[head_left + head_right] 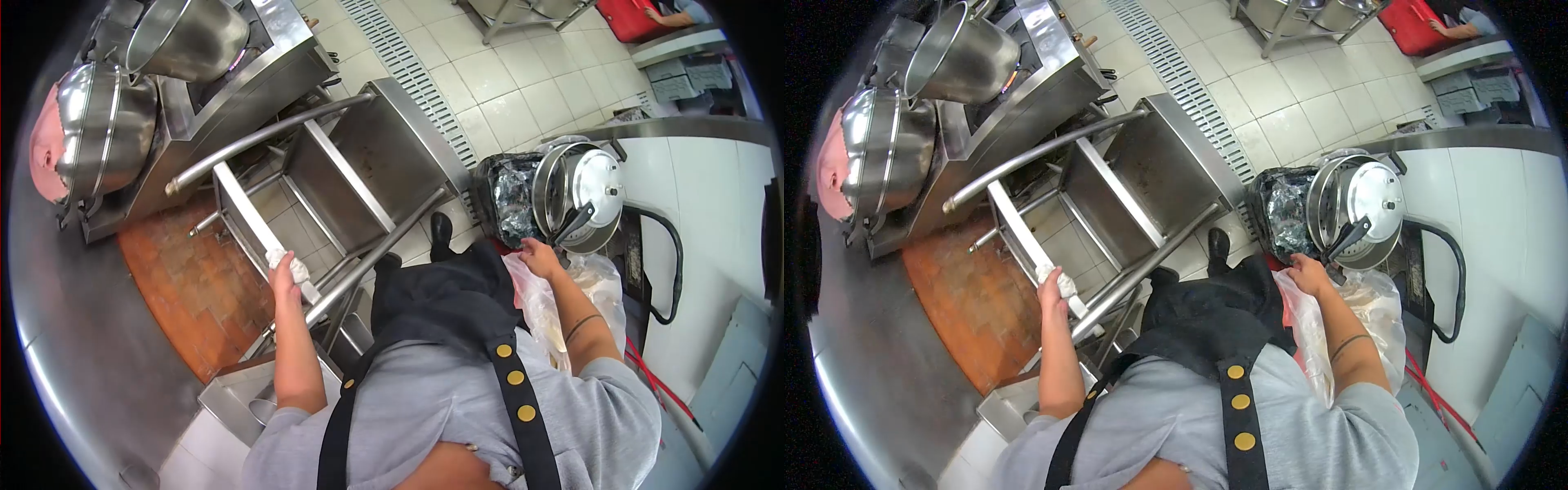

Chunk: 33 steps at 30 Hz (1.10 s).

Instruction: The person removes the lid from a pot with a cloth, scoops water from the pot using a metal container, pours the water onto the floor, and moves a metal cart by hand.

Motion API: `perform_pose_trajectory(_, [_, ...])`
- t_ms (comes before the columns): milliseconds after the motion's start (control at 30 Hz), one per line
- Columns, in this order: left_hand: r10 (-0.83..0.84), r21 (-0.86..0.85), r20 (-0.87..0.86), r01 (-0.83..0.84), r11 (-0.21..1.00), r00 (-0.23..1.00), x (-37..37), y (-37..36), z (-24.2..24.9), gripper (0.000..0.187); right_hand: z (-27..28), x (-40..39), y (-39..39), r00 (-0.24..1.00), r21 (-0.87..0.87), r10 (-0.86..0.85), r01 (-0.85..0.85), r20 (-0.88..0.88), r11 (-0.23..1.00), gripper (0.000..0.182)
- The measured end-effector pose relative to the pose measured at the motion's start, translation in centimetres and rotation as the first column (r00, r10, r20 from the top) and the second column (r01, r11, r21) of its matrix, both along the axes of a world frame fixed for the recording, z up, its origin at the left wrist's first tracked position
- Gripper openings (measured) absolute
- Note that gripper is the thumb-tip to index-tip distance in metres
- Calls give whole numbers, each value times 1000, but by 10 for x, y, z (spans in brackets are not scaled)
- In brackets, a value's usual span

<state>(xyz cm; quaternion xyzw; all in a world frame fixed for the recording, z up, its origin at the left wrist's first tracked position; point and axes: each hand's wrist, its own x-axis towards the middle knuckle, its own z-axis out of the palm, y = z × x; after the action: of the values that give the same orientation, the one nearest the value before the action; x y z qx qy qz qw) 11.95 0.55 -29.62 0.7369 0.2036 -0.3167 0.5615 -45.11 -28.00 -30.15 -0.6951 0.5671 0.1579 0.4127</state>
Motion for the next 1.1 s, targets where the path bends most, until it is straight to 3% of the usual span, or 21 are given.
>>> perform_pose_trajectory(67, [-96, -82, -57, 91, 992, 994, -5, -14, -6, 36, -11, -14, -2, 1000, 13, -14, 14, 5, 1000, 52])
perform_pose_trajectory(133, [-67, -38, 15, 67, 997, 998, -26, -43, 0, 38, -20, -21, -2, 1000, 22, -23, 23, 16, 1000, 52])
perform_pose_trajectory(200, [-21, 26, 223, 15, 1000, 975, -44, -69, -7, 44, -22, -27, 2, 999, 21, -23, 23, 22, 1000, 52])
perform_pose_trajectory(267, [-9, 71, 259, -10, 997, 966, -53, -90, -8, 49, -26, -32, 5, 1000, 9, -3, 3, 25, 1000, 51])
perform_pose_trajectory(367, [-77, 156, 253, 38, 987, 964, -49, -105, -26, 59, -32, -40, 12, 997, -13, -29, 31, 74, 999, 51])
perform_pose_trajectory(400, [-47, 243, 345, -41, 969, 937, -42, -102, -65, 57, -35, -41, 14, 996, -4, -45, 46, 77, 999, 51])
perform_pose_trajectory(467, [-89, 206, 228, 41, 978, 969, -63, -135, -7, 53, -44, -48, 21, 995, 13, -68, 67, 78, 998, 52])
perform_pose_trajectory(533, [-62, -16, -19, 61, 998, 998, -57, -145, -28, 43, -59, -49, 25, 992, 31, -62, 59, 106, 998, 54])
perform_pose_trajectory(600, [-45, -52, -23, 43, 998, 999, -67, -167, -30, 34, -61, -39, 24, 993, 81, -51, 42, 109, 996, 54])
perform_pose_trajectory(667, [-26, 10, 70, 25, 1000, 997, -85, -194, -23, 27, -51, -22, 21, 990, 27, 22, -26, 142, 999, 51])
perform_pose_trajectory(767, [73, -33, -90, -76, 997, 993, -98, -232, -26, 23, -36, -3, 10, 970, 21, -48, 45, 239, 999, 50])
perform_pose_trajectory(800, [85, -21, -120, -88, 996, 989, -96, -243, -56, 23, -34, -1, 8, 968, 15, -39, 37, 248, 999, 50])
perform_pose_trajectory(867, [65, 39, -143, -60, 997, 988, -111, -268, -50, 25, -19, 4, 7, 936, 49, -142, 133, 324, 990, 49])
perform_pose_trajectory(1000, [19, 107, -166, -1, 994, 986, -134, -307, -52, 25, -7, -8, 16, 928, -1, -98, 106, 360, 994, 50])
perform_pose_trajectory(1067, [73, 124, -177, -51, 991, 981, -146, -314, -35, 24, -9, -16, 21, 923, -33, -85, 104, 377, 994, 48])
perform_pose_trajectory(1100, [101, 108, -255, -75, 991, 962, -135, -313, -64, 22, -9, -21, 26, 925, -18, -99, 113, 368, 993, 48])
